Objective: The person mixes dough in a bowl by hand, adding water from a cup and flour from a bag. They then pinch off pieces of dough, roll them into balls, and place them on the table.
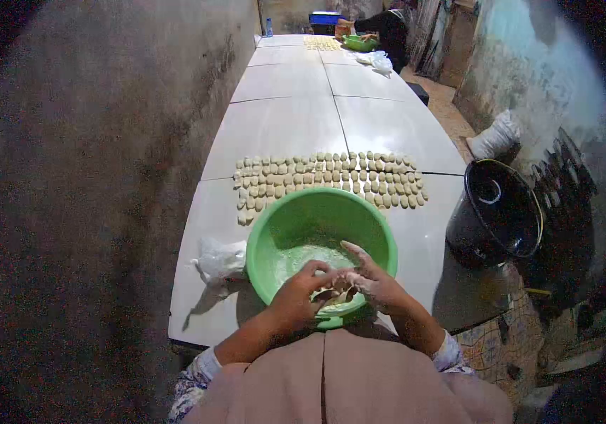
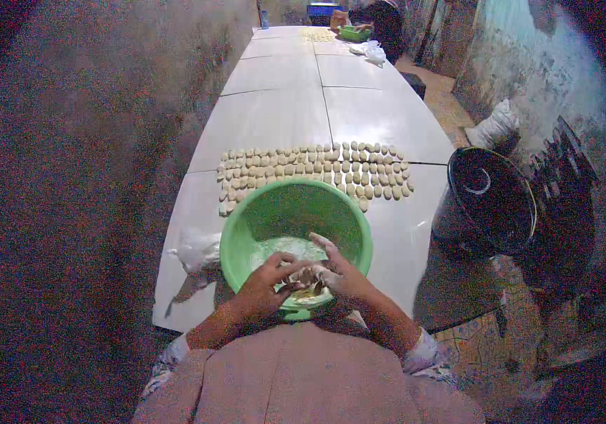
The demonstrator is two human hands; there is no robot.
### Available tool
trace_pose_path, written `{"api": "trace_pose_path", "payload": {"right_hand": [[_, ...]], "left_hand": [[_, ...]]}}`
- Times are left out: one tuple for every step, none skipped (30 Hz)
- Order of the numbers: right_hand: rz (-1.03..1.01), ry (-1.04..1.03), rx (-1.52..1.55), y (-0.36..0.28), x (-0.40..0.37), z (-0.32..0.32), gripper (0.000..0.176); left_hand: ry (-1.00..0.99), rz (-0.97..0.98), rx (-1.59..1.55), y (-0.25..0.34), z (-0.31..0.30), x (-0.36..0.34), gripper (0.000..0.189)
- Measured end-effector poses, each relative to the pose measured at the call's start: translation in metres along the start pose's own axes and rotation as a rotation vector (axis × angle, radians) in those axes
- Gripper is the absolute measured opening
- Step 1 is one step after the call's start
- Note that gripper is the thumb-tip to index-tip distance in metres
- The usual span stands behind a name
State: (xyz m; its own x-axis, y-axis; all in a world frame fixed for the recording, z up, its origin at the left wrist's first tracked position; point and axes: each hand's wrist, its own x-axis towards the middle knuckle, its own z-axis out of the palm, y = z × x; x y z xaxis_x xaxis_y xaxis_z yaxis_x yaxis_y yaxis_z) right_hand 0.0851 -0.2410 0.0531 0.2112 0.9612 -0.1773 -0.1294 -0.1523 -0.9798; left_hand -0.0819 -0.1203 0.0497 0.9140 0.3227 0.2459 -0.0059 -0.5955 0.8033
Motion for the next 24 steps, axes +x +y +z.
{"api": "trace_pose_path", "payload": {"right_hand": [[-0.003, 0.000, -0.001, 0.004, 0.001, 0.000, 0.064], [-0.061, -0.033, 0.090, 0.011, 0.002, 0.001, 0.069], [-0.118, -0.066, 0.180, 0.013, 0.004, 0.001, 0.074], [-0.020, -0.001, 0.116, 0.013, 0.004, 0.000, 0.083], [-0.021, -0.002, 0.115, 0.009, 0.004, 0.003, 0.083], [0.011, 0.030, 0.105, 0.003, 0.002, 0.009, 0.085], [0.045, 0.062, 0.096, -0.002, 0.001, 0.015, 0.087], [0.029, 0.080, 0.059, -0.004, 0.001, 0.018, 0.088], [0.031, 0.081, 0.060, -0.003, 0.004, 0.020, 0.088], [-0.006, 0.100, 0.068, -0.001, 0.007, 0.022, 0.087], [-0.043, 0.119, 0.077, 0.001, 0.009, 0.024, 0.086], [-0.063, 0.111, 0.176, 0.002, 0.008, 0.025, 0.078], [-0.062, 0.111, 0.176, 0.002, 0.009, 0.025, 0.078], [-0.074, 0.107, 0.144, 0.001, 0.009, 0.026, 0.071], [-0.086, 0.104, 0.111, 0.000, 0.010, 0.026, 0.065], [-0.096, 0.099, 0.080, 0.000, 0.012, 0.027, 0.058], [-0.089, 0.098, 0.081, 0.001, 0.013, 0.027, 0.058], [-0.064, 0.096, 0.048, 0.001, 0.014, 0.028, 0.057], [-0.038, 0.092, 0.013, 0.002, 0.015, 0.028, 0.055], [-0.049, 0.080, -0.033, 0.004, 0.017, 0.024, 0.052], [-0.041, 0.078, -0.034, 0.005, 0.019, 0.023, 0.052], [-0.067, 0.098, -0.070, 0.005, 0.019, 0.022, 0.053], [-0.093, 0.120, -0.107, 0.006, 0.020, 0.020, 0.053], [-0.138, 0.167, -0.043, 0.007, 0.018, 0.016, 0.052]], "left_hand": [[-0.034, 0.064, 0.059, 0.000, 0.002, 0.000, 0.053], [0.000, 0.026, 0.063, 0.013, 0.000, 0.002, 0.042], [0.002, 0.029, 0.064, 0.011, -0.002, 0.001, 0.042], [0.022, 0.053, 0.104, 0.008, -0.004, 0.000, 0.040], [0.042, 0.077, 0.144, 0.005, -0.005, -0.001, 0.038], [0.076, 0.066, 0.096, 0.006, -0.006, -0.001, 0.037], [0.076, 0.066, 0.096, 0.005, -0.006, -0.001, 0.037], [0.105, 0.076, 0.165, 0.004, -0.006, -0.001, 0.037], [0.134, 0.085, 0.233, 0.003, -0.006, 0.000, 0.038], [0.134, 0.084, 0.232, 0.000, -0.006, 0.000, 0.038], [0.137, 0.107, 0.246, -0.005, -0.005, 0.001, 0.037], [0.139, 0.129, 0.261, -0.009, -0.004, 0.002, 0.035], [0.142, 0.151, 0.275, -0.012, -0.003, 0.003, 0.034], [0.149, 0.143, 0.242, -0.007, -0.003, 0.004, 0.030], [0.148, 0.142, 0.239, -0.008, -0.006, 0.004, 0.030], [0.118, 0.124, 0.221, -0.010, -0.008, 0.005, 0.028], [0.088, 0.104, 0.202, -0.011, -0.010, 0.004, 0.027], [0.105, 0.109, 0.171, -0.008, -0.012, 0.007, 0.021], [0.106, 0.102, 0.165, -0.009, -0.012, 0.007, 0.021], [0.125, 0.085, 0.141, -0.011, -0.012, 0.007, 0.018], [0.144, 0.069, 0.118, -0.013, -0.012, 0.007, 0.015], [0.145, 0.066, 0.116, -0.017, -0.015, 0.007, 0.015], [0.206, 0.035, 0.151, -0.024, -0.020, 0.007, 0.014], [0.267, 0.006, 0.186, -0.031, -0.024, 0.008, 0.014]]}}
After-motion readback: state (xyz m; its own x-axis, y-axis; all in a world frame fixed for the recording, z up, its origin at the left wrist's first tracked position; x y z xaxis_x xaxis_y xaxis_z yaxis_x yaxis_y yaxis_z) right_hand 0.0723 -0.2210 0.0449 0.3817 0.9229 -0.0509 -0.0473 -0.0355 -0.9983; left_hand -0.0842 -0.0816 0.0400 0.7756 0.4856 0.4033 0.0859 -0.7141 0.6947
